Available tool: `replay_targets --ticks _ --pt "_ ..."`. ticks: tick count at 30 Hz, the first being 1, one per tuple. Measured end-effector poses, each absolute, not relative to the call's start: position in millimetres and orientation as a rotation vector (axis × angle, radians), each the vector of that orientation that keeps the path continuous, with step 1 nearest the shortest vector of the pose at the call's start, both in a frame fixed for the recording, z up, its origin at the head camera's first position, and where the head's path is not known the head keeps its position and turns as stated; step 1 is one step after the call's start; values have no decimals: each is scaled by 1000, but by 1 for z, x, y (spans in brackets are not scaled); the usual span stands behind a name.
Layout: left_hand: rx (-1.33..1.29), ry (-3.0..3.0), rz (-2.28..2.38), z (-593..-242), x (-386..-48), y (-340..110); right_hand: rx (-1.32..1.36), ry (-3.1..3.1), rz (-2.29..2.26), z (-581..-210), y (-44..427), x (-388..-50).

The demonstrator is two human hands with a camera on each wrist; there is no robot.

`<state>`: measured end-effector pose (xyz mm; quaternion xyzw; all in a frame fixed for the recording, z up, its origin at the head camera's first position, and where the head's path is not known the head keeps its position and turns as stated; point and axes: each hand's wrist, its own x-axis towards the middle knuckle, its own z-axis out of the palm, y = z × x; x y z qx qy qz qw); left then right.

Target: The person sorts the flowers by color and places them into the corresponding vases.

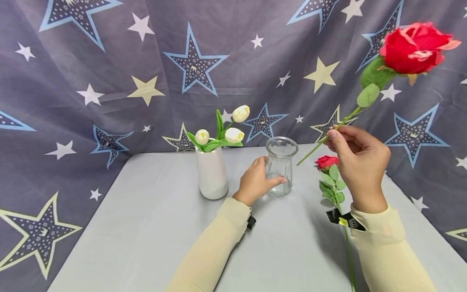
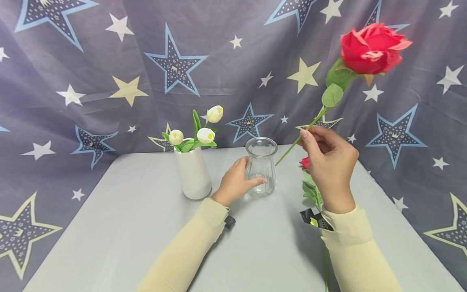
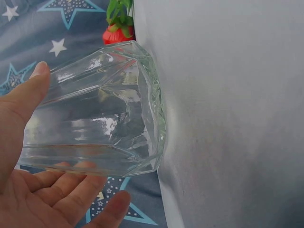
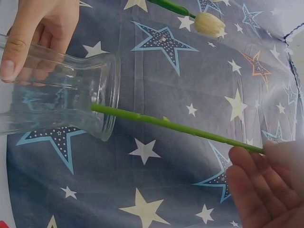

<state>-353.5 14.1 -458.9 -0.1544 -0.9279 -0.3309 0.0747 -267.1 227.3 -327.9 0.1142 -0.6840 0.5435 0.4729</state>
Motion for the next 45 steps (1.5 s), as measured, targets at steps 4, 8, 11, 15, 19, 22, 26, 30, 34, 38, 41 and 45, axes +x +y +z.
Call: replay_targets --ticks 4,8,11,15,19,22,26,30,34,38,41,45 --pt "-462 -2782 -992 -459 -353 14 317 -1605 1351 -328 227 -267" --pt "-465 -2789 -978 -459 -353 14 306 -1584 1340 -322 221 -259" --pt "-470 -2789 -970 -459 -352 14 303 -1548 1374 -315 214 -253" --pt "-472 -2781 -969 -459 -352 14 316 -1498 1427 -312 210 -250" --pt "-470 -2778 -977 -458 -351 14 321 -1524 1389 -314 210 -251" --pt "-469 -2774 -985 -458 -351 14 329 -1543 1364 -315 209 -252" --pt "-468 -2771 -985 -459 -352 14 337 -1549 1360 -316 209 -254" --pt "-468 -2771 -986 -460 -353 14 340 -1576 1328 -318 208 -256" --pt "-468 -2767 -999 -461 -353 14 339 -1620 1279 -322 209 -259" --pt "-468 -2762 -1004 -461 -354 14 344 -1653 1254 -326 209 -263" --pt "-464 -2768 -999 -461 -354 14 354 -1673 1239 -328 207 -264" --pt "-462 -2776 -996 -460 -353 14 356 -1698 1225 -329 203 -264"
